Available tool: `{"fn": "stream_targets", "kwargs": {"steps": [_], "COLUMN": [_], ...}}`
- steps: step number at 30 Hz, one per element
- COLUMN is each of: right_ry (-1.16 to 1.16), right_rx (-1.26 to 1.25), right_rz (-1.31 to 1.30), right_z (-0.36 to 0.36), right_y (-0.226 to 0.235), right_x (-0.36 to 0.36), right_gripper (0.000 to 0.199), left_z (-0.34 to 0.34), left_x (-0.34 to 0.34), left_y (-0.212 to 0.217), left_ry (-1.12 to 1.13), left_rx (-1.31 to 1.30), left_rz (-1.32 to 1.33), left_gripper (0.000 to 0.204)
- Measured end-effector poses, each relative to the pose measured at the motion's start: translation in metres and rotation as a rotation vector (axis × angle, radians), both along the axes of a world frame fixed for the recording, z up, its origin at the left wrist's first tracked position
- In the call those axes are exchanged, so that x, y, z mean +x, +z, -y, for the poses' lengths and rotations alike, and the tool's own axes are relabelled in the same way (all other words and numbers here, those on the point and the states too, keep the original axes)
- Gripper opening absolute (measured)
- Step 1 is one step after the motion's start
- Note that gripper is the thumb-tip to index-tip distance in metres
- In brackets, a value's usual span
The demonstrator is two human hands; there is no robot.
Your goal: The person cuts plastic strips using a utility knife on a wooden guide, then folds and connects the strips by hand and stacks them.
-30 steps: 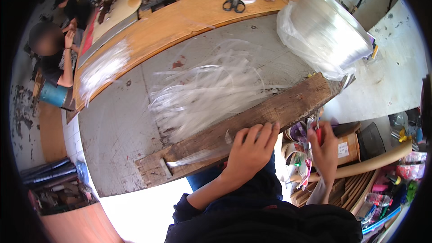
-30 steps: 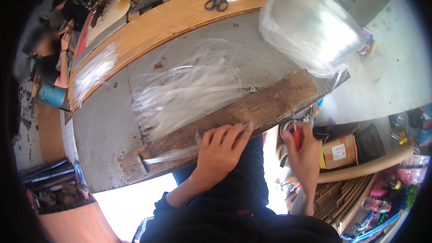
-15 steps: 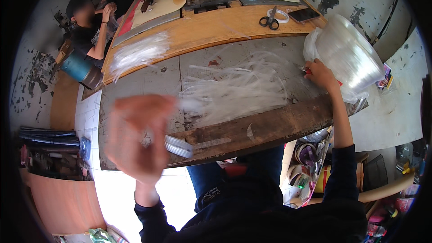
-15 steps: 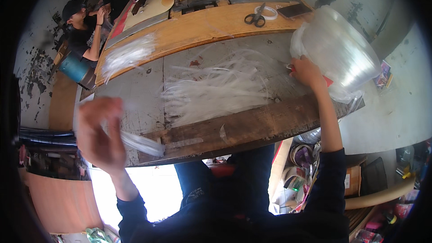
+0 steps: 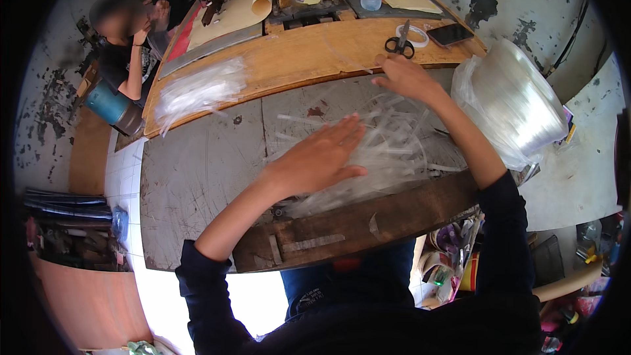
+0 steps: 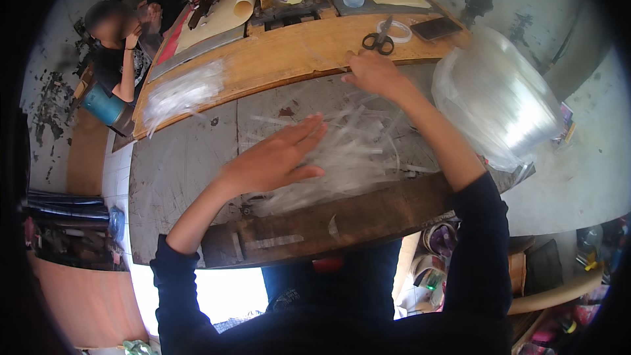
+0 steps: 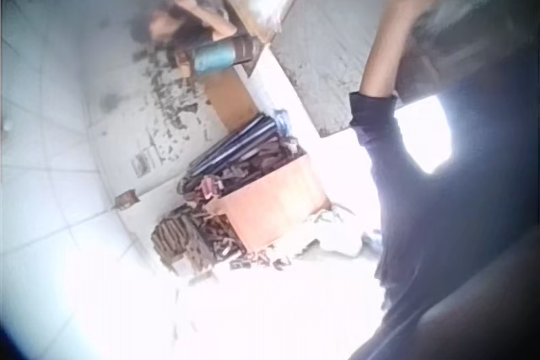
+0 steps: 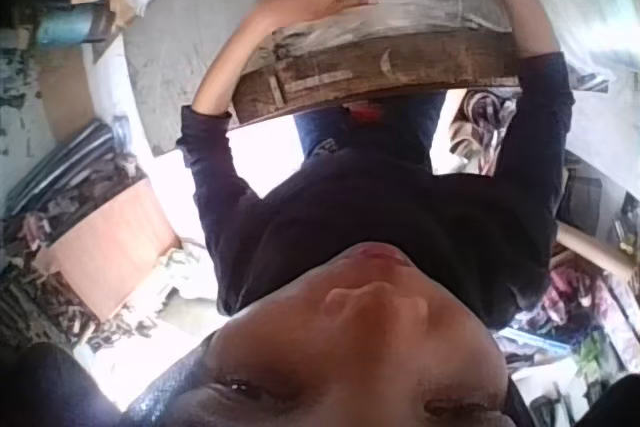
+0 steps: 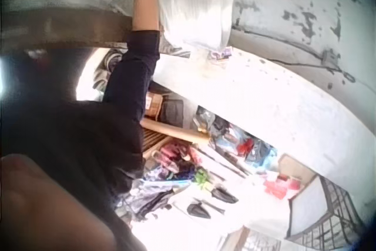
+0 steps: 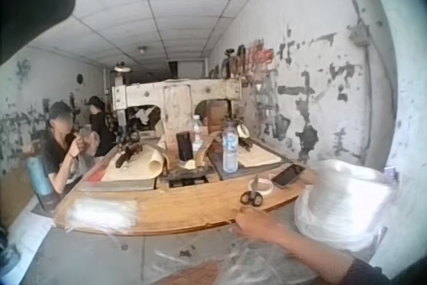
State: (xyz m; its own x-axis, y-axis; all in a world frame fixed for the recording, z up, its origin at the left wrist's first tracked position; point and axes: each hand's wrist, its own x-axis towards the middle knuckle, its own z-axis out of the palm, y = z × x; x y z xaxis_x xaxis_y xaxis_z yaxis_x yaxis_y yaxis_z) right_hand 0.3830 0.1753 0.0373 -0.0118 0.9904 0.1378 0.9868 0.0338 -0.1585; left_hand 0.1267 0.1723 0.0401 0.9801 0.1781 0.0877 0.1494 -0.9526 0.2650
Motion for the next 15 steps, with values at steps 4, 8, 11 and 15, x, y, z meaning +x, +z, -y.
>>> {"fn": "stream_targets", "kwargs": {"steps": [4,8,11,15], "right_ry": [-0.1,-0.002,0.074,0.464], "right_rx": [0.027,0.191,0.382,0.136], "right_rz": [0.179,0.485,0.633,0.101], "right_z": [-0.046,-0.058,-0.037,-0.011], "right_y": [-0.021,-0.019,-0.02,-0.032], "right_x": [0.01,0.003,-0.036,-0.054], "right_gripper": [0.027,0.018,0.02,0.021], "left_z": [-0.056,-0.083,-0.071,-0.065], "left_x": [-0.038,-0.064,-0.056,-0.037], "left_y": [-0.015,-0.038,-0.056,-0.052], "left_ry": [0.232,0.352,0.255,0.085], "left_rx": [-0.105,-0.275,-0.164,-0.153], "left_rz": [0.001,-0.005,0.002,-0.072], "left_gripper": [0.061,0.055,0.05,0.046]}}
